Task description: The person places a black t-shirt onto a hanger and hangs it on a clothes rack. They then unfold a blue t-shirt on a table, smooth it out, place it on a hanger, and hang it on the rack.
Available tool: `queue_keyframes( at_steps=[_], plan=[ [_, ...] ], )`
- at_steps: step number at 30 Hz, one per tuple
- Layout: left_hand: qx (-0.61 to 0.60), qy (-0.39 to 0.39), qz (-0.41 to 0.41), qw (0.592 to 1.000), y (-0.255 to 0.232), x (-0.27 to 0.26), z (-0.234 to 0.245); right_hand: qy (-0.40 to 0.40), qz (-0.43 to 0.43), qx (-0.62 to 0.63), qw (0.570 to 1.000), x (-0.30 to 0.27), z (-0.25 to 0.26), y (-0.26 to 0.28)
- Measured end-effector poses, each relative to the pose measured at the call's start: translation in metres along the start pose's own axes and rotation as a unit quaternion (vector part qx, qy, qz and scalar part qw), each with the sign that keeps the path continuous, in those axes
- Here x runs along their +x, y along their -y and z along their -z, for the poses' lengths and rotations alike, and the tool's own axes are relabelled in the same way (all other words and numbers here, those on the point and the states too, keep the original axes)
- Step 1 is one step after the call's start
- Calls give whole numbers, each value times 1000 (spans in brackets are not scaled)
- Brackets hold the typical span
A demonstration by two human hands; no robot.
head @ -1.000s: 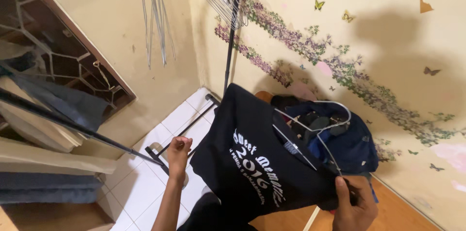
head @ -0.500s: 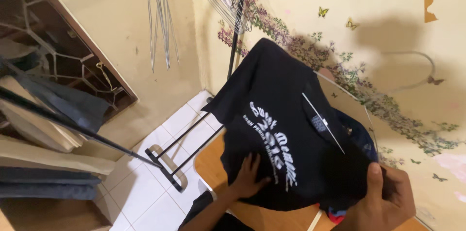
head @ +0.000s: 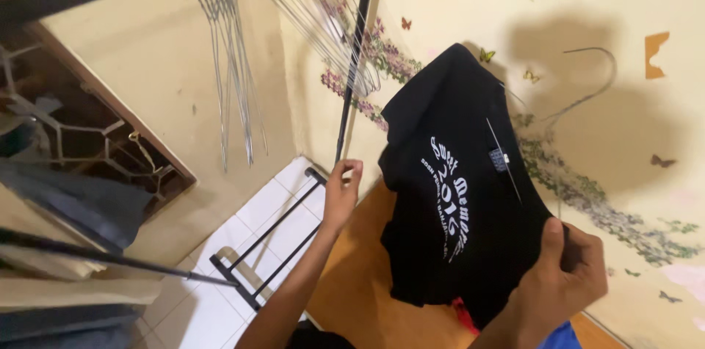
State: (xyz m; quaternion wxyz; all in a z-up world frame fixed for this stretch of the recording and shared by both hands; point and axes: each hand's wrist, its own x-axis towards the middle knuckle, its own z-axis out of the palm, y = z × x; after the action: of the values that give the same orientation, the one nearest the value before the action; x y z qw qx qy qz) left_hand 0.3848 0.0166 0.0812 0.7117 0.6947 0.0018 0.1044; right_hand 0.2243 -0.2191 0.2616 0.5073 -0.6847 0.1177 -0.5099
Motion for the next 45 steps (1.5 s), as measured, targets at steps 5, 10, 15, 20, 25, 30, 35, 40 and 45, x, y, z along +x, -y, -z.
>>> queue_keyframes(
  at_steps=[5,10,15,20,25,30,35,40,45],
  plan=[
    [-259,48,65,963,-28,88,1,16,-7,23,1000,14,-54,2],
    [-455,68,104,882,-54,164,-5,32,15,-3,999,37,-109,9],
    [-567,111,84,812,-90,208,-15,67,22,-7,998,57,-166,15],
    [-539,60,127,830,-99,227,-23,80,1,0,997,64,-212,17],
    [-566,27,88,820,-102,218,-20,113,9,40,993,65,-238,12],
    [-564,6,94,821,-121,205,-9,122,1,33,992,66,-256,6],
    [-603,0,97,792,-130,197,-2,127,46,-1,991,63,-263,7],
    [-633,-1,78,770,-129,182,8,137,12,-4,991,62,-270,12],
    [-650,3,32,759,-134,168,21,163,32,19,986,61,-282,17]
  ],
)
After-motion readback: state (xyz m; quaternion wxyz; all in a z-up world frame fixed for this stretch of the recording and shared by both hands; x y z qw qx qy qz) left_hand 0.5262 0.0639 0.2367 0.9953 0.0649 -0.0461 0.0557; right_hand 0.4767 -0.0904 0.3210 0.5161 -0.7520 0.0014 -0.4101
